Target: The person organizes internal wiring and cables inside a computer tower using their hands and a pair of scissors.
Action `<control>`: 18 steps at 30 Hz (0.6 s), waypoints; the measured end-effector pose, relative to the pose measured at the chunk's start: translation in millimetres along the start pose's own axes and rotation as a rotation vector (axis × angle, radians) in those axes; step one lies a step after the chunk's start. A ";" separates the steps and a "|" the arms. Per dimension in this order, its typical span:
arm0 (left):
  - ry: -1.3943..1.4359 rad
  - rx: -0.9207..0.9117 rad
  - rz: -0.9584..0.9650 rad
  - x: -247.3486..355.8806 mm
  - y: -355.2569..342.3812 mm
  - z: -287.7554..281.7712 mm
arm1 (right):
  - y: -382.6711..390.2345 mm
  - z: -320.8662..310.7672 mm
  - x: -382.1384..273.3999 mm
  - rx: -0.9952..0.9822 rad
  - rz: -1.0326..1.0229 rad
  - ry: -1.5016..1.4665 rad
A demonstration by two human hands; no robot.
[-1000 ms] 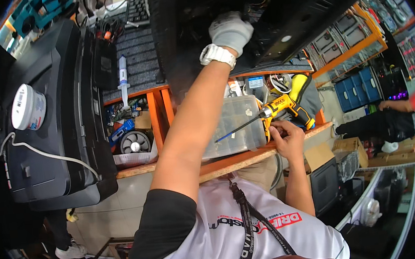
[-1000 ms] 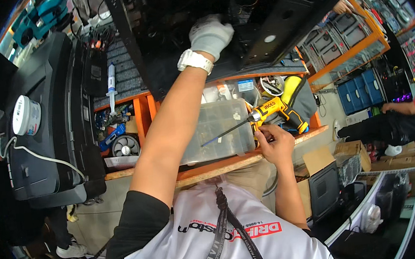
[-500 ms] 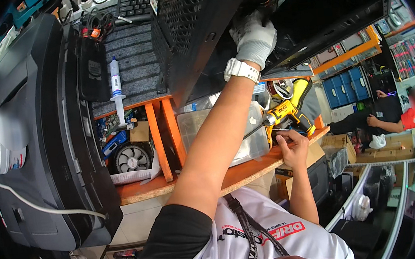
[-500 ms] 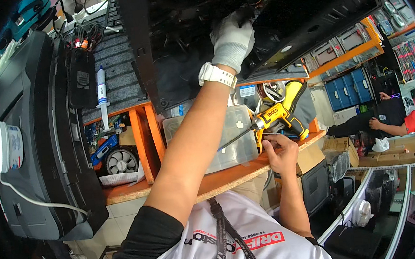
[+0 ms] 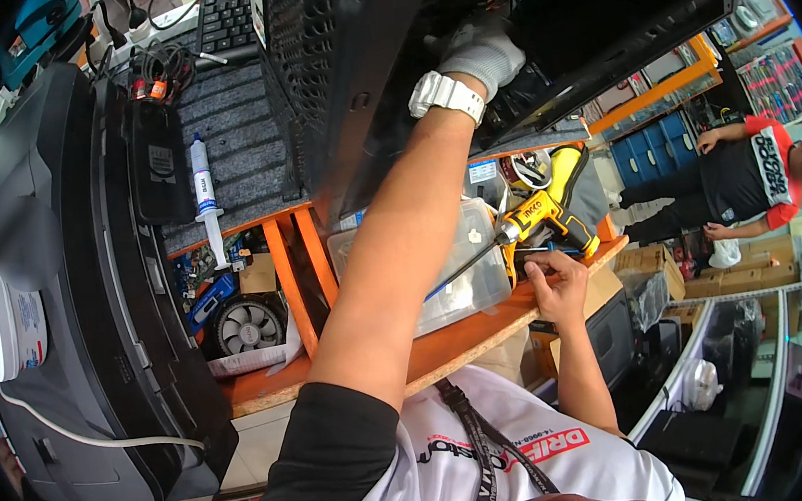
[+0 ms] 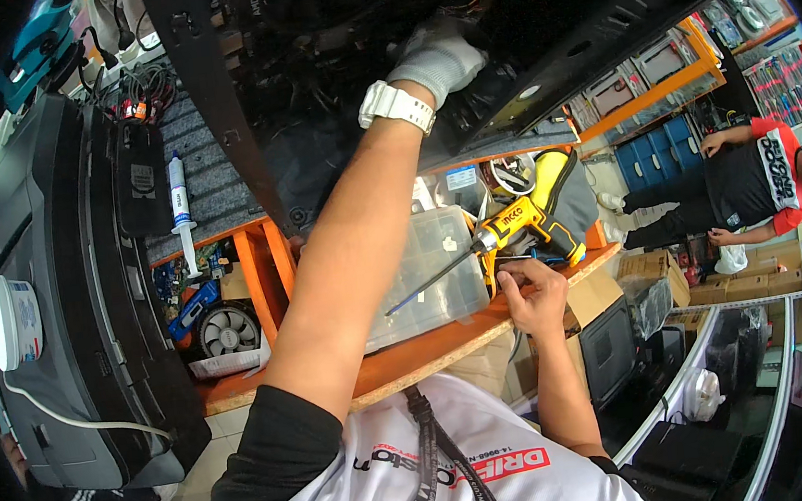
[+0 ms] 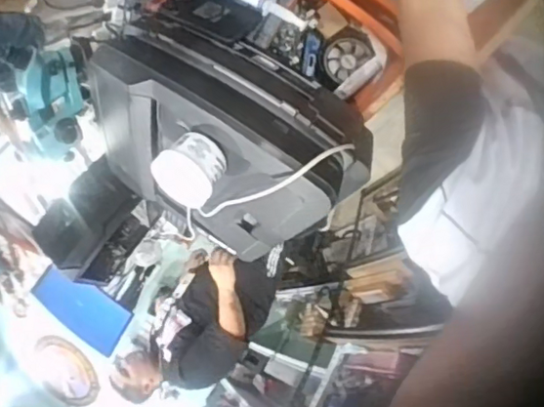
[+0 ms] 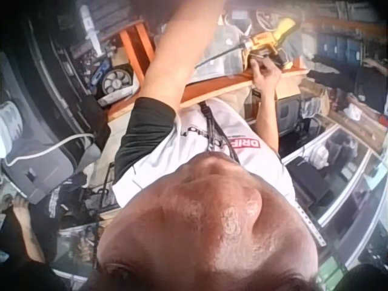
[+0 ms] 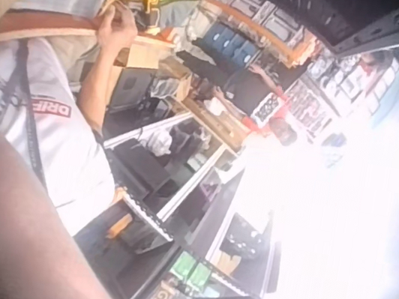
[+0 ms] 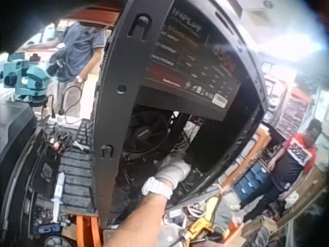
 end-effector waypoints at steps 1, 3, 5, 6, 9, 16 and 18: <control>-0.108 -0.010 -0.015 -5.1 0.2 1.7 | -0.3 -1.1 0.2 0.043 0.005 0.009; -0.075 -0.009 0.011 -13.4 0.0 4.8 | -0.4 0.1 -0.5 0.009 -0.027 -0.013; -0.062 0.037 -0.010 -23.6 -1.0 5.2 | -0.8 -1.1 0.2 0.053 -0.025 -0.004; -0.032 0.016 0.024 -25.7 -1.6 6.5 | -0.5 0.3 0.4 0.002 -0.026 -0.009; -0.079 -0.069 -0.009 -31.2 -1.3 8.2 | -0.6 0.4 0.5 0.002 -0.030 -0.005; 0.120 0.275 -0.113 -15.1 24.0 -24.6 | 1.0 0.6 1.9 0.035 -0.020 -0.006; -0.029 0.355 -0.163 -12.9 37.4 -37.7 | 1.1 -1.2 2.9 0.094 -0.010 0.031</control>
Point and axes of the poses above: each hand's wrist, its own y-axis away from the middle knuckle, its own z-axis out of the palm, x = y × z, the point moved 3 cm from there along -y, towards the middle knuckle, and after that the axes turned 12 degrees about x, right-handed, at the moved point
